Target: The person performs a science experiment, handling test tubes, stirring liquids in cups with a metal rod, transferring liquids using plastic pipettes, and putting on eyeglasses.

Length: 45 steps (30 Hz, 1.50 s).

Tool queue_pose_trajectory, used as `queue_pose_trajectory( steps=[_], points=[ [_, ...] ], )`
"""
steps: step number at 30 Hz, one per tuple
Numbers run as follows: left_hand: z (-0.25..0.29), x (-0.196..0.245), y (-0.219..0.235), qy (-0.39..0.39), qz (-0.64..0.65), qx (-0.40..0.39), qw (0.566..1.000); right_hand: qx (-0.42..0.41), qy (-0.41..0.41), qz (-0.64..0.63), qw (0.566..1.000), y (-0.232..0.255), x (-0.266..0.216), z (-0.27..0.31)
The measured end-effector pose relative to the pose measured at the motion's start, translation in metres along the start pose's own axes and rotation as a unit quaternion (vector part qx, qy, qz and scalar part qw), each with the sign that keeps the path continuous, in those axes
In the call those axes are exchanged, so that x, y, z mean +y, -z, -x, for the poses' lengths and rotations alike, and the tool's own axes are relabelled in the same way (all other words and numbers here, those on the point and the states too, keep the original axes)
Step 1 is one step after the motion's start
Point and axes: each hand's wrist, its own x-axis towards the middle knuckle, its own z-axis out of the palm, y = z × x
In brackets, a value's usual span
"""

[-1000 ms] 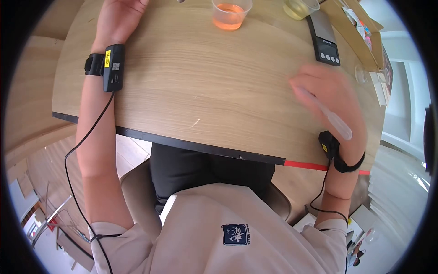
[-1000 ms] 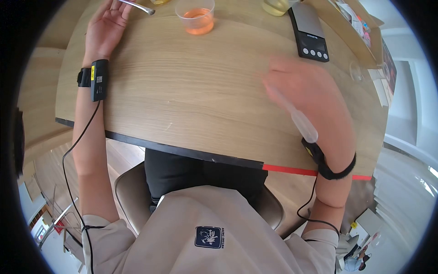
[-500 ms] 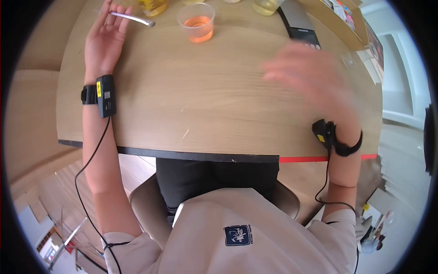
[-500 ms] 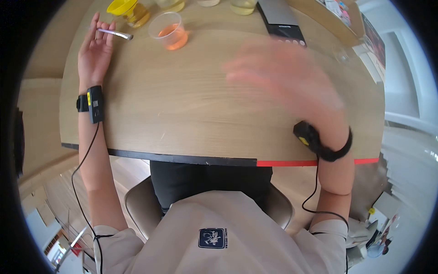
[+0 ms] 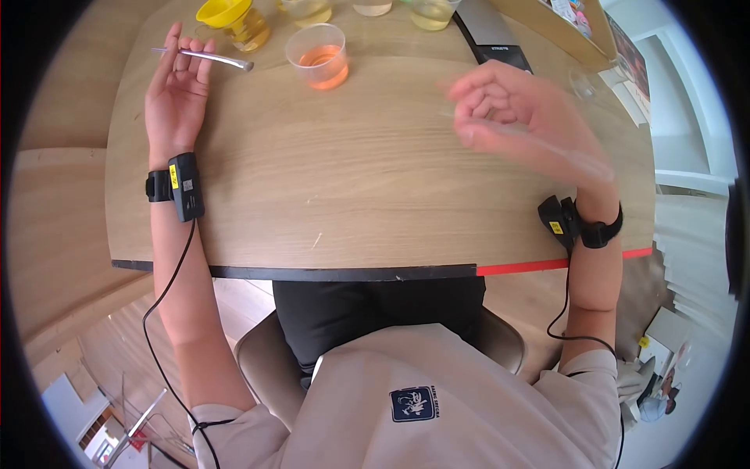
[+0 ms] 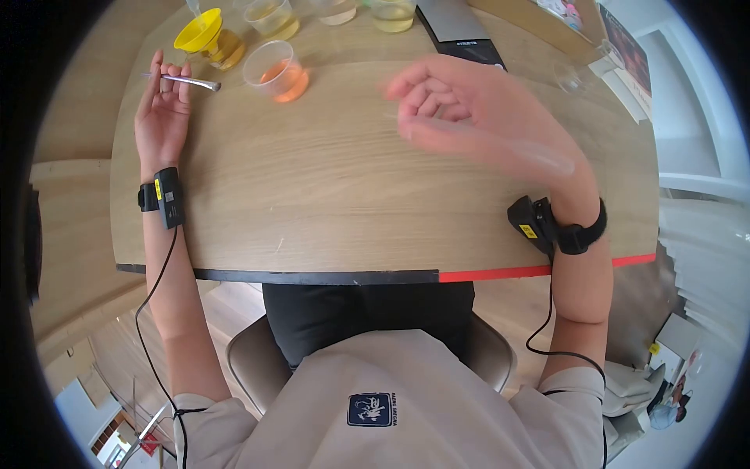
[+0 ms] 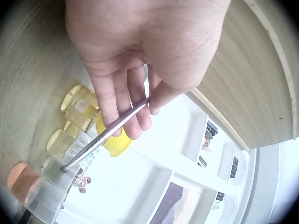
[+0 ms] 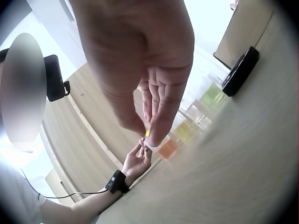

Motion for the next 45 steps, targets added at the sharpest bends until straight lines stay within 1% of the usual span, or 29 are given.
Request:
queue_pose_trajectory(
  steps=[2, 3, 5, 6, 8, 9, 11, 12, 14, 15, 17, 21, 23, 24, 26, 27, 29, 30, 32, 33, 35, 36, 38, 39, 40, 42, 44, 45],
  points=[
    [-0.001, 0.000, 0.001, 0.001, 0.003, -0.003, 1.000, -0.013, 0.049, 0.073, 0.996, -0.001, 0.002, 0.000],
    [-0.001, 0.000, 0.000, 0.004, 0.006, -0.008, 1.000, -0.016, 0.049, 0.073, 0.996, -0.002, 0.004, -0.002],
    [0.000, 0.000, -0.002, 0.004, 0.006, -0.010, 1.000, -0.002, 0.131, 0.174, 0.976, -0.004, 0.009, -0.006],
    [0.001, 0.000, -0.003, 0.005, 0.005, -0.014, 1.000, -0.003, 0.131, 0.174, 0.976, -0.007, 0.009, -0.008],
    [0.000, 0.000, 0.001, 0.008, 0.008, -0.021, 1.000, 0.012, 0.182, 0.179, 0.967, -0.014, 0.008, -0.013],
    [-0.001, 0.001, 0.002, 0.012, 0.012, -0.030, 0.999, 0.011, 0.182, 0.178, 0.967, -0.017, 0.010, -0.015],
    [-0.001, 0.000, 0.001, 0.011, 0.014, -0.025, 1.000, 0.010, 0.208, 0.160, 0.965, -0.020, 0.017, -0.018],
    [-0.002, 0.000, 0.001, 0.010, 0.016, -0.022, 1.000, 0.010, 0.207, 0.160, 0.965, -0.021, 0.017, -0.019],
    [-0.003, 0.000, 0.001, 0.008, 0.015, -0.019, 1.000, 0.034, 0.195, 0.218, 0.956, -0.022, 0.018, -0.019],
    [-0.003, 0.000, 0.001, 0.005, 0.015, -0.016, 1.000, 0.034, 0.195, 0.218, 0.956, -0.021, 0.017, -0.019],
    [-0.003, 0.000, 0.003, 0.006, 0.015, -0.019, 1.000, 0.047, 0.160, 0.238, 0.957, -0.019, 0.014, -0.016],
    [-0.004, 0.005, 0.012, 0.015, 0.009, -0.022, 1.000, 0.061, 0.155, 0.287, 0.943, -0.012, 0.012, -0.006],
    [-0.003, 0.005, 0.014, 0.015, 0.008, -0.025, 1.000, 0.049, 0.090, 0.321, 0.941, -0.005, 0.010, -0.001],
    [-0.003, 0.005, 0.014, 0.016, 0.008, -0.029, 0.999, 0.047, 0.091, 0.322, 0.941, -0.001, 0.009, 0.001],
    [-0.005, 0.005, 0.014, 0.013, 0.007, -0.023, 1.000, -0.022, 0.015, 0.265, 0.964, 0.003, 0.005, 0.005],
    [-0.006, 0.005, 0.013, 0.012, 0.005, -0.017, 1.000, -0.023, 0.015, 0.264, 0.964, 0.005, 0.002, 0.006],
    [-0.006, 0.005, 0.015, 0.016, 0.014, -0.021, 1.000, -0.114, 0.036, 0.202, 0.972, 0.005, -0.003, 0.007],
    [-0.006, 0.005, 0.015, 0.020, 0.022, -0.025, 0.999, -0.114, 0.036, 0.202, 0.972, 0.003, -0.002, 0.007],
    [-0.005, 0.005, 0.015, 0.019, 0.020, -0.025, 0.999, -0.095, 0.108, 0.152, 0.978, -0.003, 0.001, 0.004],
    [-0.005, 0.005, 0.014, 0.020, 0.017, -0.025, 0.999, -0.098, 0.110, 0.152, 0.977, -0.004, -0.001, 0.004],
    [-0.006, 0.005, 0.014, 0.014, 0.015, -0.021, 1.000, -0.082, 0.146, 0.196, 0.966, -0.006, -0.004, 0.002],
    [-0.005, 0.004, 0.014, 0.010, 0.014, -0.018, 1.000, -0.087, 0.149, 0.196, 0.965, -0.009, -0.004, 0.001],
    [-0.006, 0.002, 0.014, 0.002, 0.008, -0.013, 1.000, -0.034, 0.107, 0.141, 0.984, -0.015, -0.002, 0.001],
    [-0.005, 0.001, 0.013, -0.001, 0.003, -0.012, 1.000, -0.040, 0.110, 0.142, 0.983, -0.017, -0.005, 0.000],
    [-0.001, 0.000, 0.002, -0.005, 0.002, -0.007, 1.000, -0.039, 0.113, 0.140, 0.983, -0.017, -0.007, 0.000],
    [0.005, -0.003, -0.018, -0.010, -0.041, 0.062, 0.997, -0.041, 0.116, 0.139, 0.983, -0.016, -0.006, -0.002],
    [0.005, -0.003, -0.018, -0.011, -0.039, 0.065, 0.997, -0.048, 0.199, 0.213, 0.955, -0.014, -0.002, -0.006],
    [0.004, -0.003, -0.018, -0.010, -0.037, 0.066, 0.997, -0.048, 0.199, 0.214, 0.955, -0.014, -0.001, -0.006]
  ],
)
